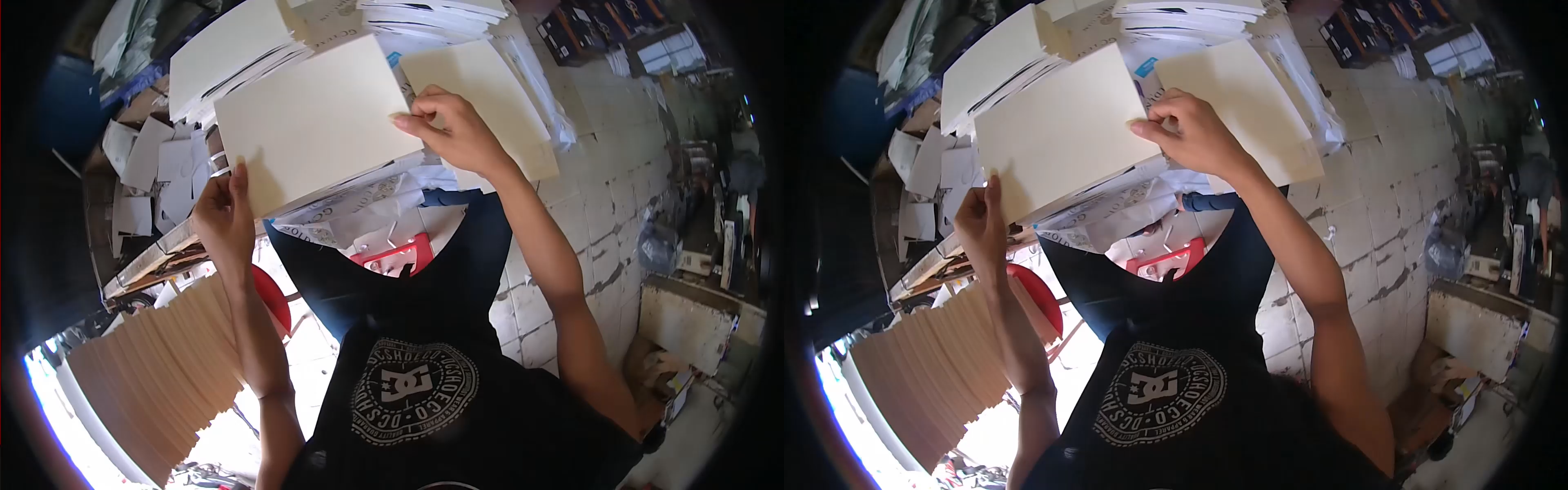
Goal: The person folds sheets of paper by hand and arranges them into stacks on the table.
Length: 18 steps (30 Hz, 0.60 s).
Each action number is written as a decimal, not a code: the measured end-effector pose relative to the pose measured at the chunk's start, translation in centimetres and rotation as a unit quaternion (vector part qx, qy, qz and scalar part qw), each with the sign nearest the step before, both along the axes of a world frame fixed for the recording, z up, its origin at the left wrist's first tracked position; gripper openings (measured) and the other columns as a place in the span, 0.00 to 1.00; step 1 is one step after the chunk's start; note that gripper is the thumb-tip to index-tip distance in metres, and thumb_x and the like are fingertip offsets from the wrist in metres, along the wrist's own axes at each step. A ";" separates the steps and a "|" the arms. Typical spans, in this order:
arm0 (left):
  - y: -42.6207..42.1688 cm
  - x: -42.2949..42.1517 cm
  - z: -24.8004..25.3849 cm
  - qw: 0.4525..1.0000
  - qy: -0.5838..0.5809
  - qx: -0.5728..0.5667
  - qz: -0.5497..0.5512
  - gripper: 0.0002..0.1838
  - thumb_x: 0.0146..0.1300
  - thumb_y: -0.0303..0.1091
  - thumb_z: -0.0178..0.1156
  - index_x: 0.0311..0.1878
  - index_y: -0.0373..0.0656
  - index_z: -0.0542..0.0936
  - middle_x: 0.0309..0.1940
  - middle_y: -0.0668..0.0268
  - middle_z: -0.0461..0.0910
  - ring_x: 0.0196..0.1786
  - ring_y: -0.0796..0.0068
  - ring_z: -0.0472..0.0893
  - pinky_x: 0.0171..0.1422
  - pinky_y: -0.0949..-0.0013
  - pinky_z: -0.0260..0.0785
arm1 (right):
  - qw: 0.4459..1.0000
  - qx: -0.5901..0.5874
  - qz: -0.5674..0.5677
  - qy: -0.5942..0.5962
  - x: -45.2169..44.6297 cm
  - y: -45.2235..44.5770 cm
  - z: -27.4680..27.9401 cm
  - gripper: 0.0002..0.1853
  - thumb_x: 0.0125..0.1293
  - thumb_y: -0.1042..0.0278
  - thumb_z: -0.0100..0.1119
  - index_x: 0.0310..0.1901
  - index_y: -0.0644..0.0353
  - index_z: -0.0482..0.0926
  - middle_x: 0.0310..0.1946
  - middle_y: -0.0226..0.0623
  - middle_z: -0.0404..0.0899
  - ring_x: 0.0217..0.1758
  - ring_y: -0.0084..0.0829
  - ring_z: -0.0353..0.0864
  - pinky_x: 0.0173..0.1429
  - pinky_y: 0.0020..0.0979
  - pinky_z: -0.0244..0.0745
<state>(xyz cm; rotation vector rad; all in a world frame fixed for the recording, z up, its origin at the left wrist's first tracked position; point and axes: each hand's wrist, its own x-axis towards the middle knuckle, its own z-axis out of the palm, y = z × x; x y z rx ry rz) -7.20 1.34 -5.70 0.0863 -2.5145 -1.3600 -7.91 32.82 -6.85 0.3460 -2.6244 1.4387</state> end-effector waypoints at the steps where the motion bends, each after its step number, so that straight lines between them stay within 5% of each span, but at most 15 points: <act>1: 0.0 -0.3 -0.4 1.000 -0.016 -0.021 -0.001 0.20 0.69 0.40 0.62 0.26 0.34 0.77 0.18 0.73 0.73 0.23 0.89 0.65 0.26 0.78 0.53 | 1.000 -0.004 0.010 -0.023 0.0 0.1 -0.2 0.19 0.62 0.58 0.66 0.25 0.67 0.77 0.26 0.38 0.73 0.33 0.33 0.70 0.38 0.33 0.67; 2: 0.3 -0.4 -0.6 1.000 -0.013 -0.025 0.000 0.21 0.69 0.41 0.61 0.25 0.34 0.77 0.17 0.73 0.72 0.22 0.89 0.64 0.25 0.77 0.53 | 0.999 -0.004 0.028 -0.036 0.0 0.1 -0.4 0.22 0.65 0.56 0.66 0.22 0.65 0.72 0.29 0.35 0.68 0.30 0.27 0.67 0.37 0.30 0.66; 5: 0.7 -0.5 -0.8 0.998 -0.039 -0.042 0.018 0.22 0.68 0.43 0.62 0.24 0.33 0.77 0.16 0.73 0.71 0.23 0.88 0.63 0.25 0.76 0.53 | 0.999 0.003 -0.005 -0.037 0.0 0.1 -1.0 0.21 0.62 0.57 0.66 0.22 0.66 0.75 0.26 0.40 0.73 0.34 0.34 0.71 0.40 0.35 0.67; 18: 0.9 -0.6 -0.4 0.996 -0.073 -0.042 0.018 0.24 0.67 0.45 0.63 0.24 0.32 0.78 0.16 0.71 0.73 0.23 0.87 0.64 0.26 0.75 0.53 | 0.998 -0.021 -0.016 -0.064 0.6 0.0 -1.2 0.22 0.62 0.56 0.66 0.20 0.66 0.74 0.23 0.40 0.74 0.34 0.35 0.72 0.42 0.36 0.68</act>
